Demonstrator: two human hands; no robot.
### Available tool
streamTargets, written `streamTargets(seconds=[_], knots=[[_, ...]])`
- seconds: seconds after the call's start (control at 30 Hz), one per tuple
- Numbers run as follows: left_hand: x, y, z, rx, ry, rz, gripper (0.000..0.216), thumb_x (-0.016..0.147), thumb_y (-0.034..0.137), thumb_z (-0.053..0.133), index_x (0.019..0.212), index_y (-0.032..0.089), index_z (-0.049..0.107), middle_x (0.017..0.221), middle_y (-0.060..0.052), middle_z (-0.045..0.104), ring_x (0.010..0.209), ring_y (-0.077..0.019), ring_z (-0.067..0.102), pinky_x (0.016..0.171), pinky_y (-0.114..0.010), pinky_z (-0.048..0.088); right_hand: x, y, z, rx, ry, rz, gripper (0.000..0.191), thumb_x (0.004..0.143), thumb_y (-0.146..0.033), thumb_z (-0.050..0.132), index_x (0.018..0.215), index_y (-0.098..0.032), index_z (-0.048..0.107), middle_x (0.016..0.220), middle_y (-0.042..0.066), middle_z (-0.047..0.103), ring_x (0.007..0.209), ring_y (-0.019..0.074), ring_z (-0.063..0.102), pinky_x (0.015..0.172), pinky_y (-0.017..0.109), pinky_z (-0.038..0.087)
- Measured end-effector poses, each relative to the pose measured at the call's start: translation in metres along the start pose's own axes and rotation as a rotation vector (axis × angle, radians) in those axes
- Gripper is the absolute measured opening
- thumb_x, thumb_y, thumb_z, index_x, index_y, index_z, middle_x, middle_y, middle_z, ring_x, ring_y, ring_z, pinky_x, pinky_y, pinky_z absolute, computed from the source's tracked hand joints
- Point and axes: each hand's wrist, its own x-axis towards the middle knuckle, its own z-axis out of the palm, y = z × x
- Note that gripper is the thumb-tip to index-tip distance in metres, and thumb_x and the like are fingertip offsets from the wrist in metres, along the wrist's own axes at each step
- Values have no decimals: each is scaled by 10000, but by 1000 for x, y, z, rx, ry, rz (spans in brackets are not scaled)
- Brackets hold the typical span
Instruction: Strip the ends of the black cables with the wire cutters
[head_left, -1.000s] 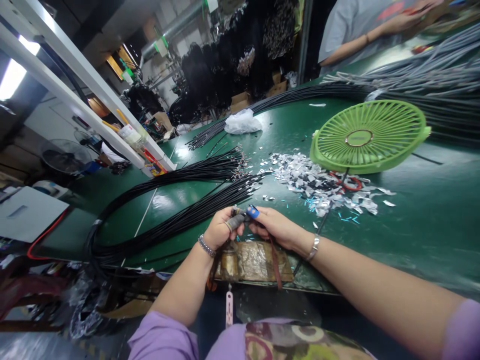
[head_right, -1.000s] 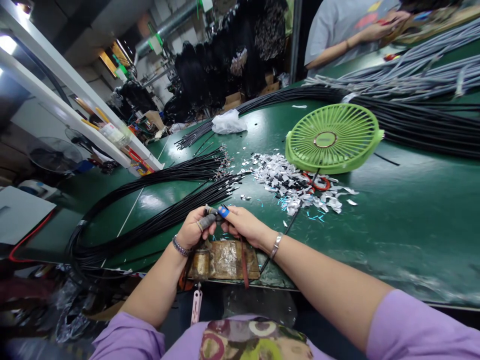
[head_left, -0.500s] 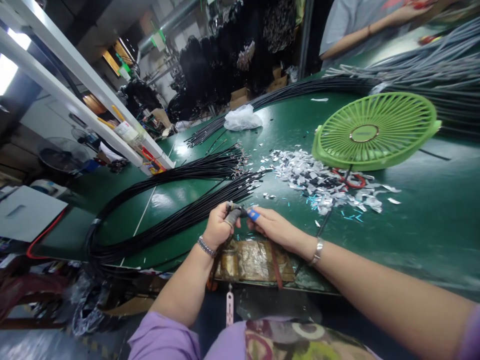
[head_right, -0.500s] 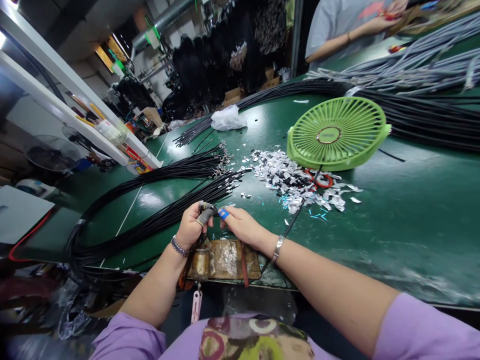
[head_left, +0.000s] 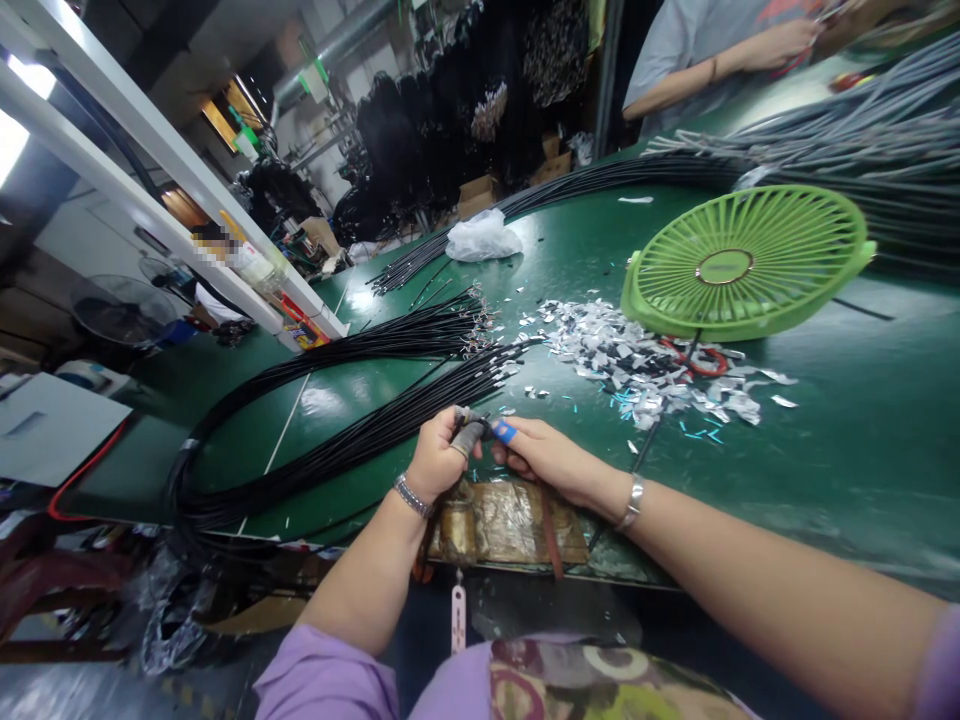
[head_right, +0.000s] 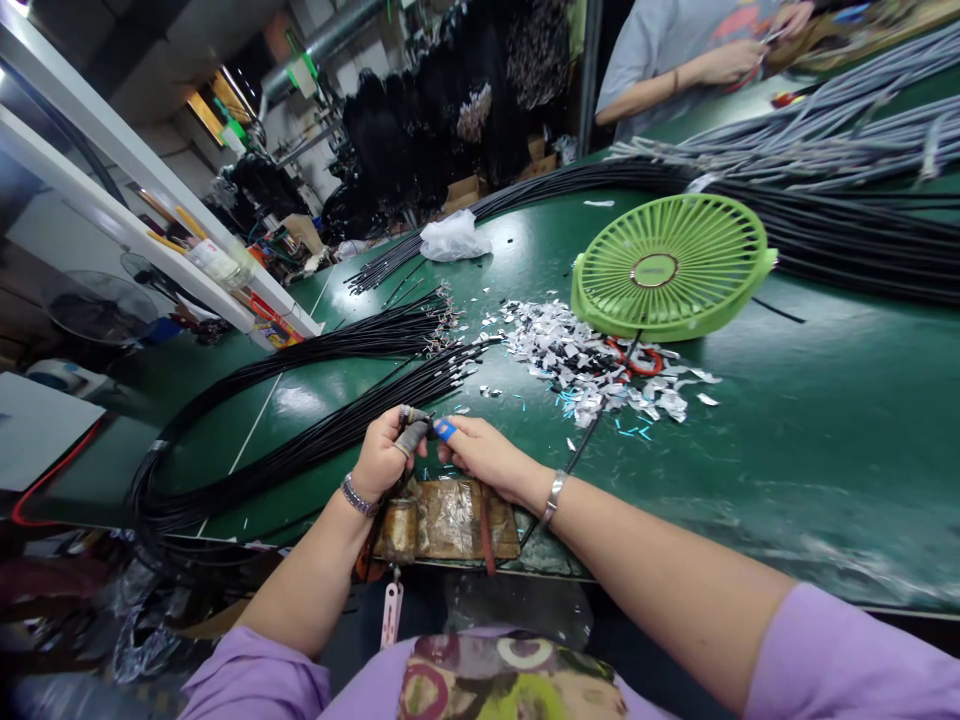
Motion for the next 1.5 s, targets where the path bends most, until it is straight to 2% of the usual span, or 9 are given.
streamTargets(seconds=[0.5,0.73,0.9,1.07,1.2,1.27,1.33,1.4,1.5], knots=[[2,1,0,-158,-3,-90,390,740,538,608,731,159,516,500,51,558,313,-28,385,330,-155,261,3,2,-7,-143,60,-12,408,769,-582,530,667,-187,524,569,-25,489,484,86,335,445,228,249],[1,3,-3,-162,-138,-208,430,650,544,686,722,159,508,475,46,551,319,-60,451,333,-159,307,1,-1,-15,-638,138,-343,129,751,-257,560,864,-195,566,786,30,585,697,164,494,644,284,381],[0,7,-10,-31,-403,-275,338,708,451,643,634,153,503,466,36,527,330,-45,401,348,-164,279,-12,-10,-12,-1138,-22,-334,120,722,-78,480,725,-185,533,757,62,592,682,174,493,619,280,340],[0,5,-19,-25,-633,-173,333,713,409,661,589,128,532,451,41,467,414,-46,382,419,-181,291,-20,-23,-15,-1069,-292,-351,133,698,-58,473,666,-185,494,680,19,553,621,141,472,598,251,338],[3,-1,-27,-71,-493,-198,414,671,512,695,646,118,573,437,61,426,395,-34,338,405,-184,241,-21,-31,-46,-867,-383,-333,138,716,-136,492,596,-191,452,595,-16,478,574,125,438,577,245,351],[4,-4,-30,-138,-303,-210,459,665,569,680,664,128,556,417,80,393,355,-21,288,377,-180,192,-18,-31,-65,-823,-228,-299,148,777,-238,489,637,-193,504,614,-4,507,606,147,477,589,258,379],[5,-5,-28,-168,-218,-223,483,669,605,657,700,134,551,415,87,400,323,-15,260,352,-177,159,-12,-26,-76,-898,237,-276,94,765,-208,471,720,-198,554,681,25,552,658,178,512,597,281,382],[5,-5,-25,-168,-211,-235,499,661,620,653,734,136,554,430,82,434,307,-14,271,336,-172,156,-7,-18,-75,-957,511,-319,136,722,-163,495,818,-197,585,837,70,592,780,215,541,654,307,399],[6,-3,-19,-187,-188,-232,509,642,625,657,746,141,539,446,78,465,302,-18,300,325,-164,176,0,-9,-56,-874,453,-338,101,747,-232,519,817,-193,581,835,72,599,778,216,543,669,315,414]])
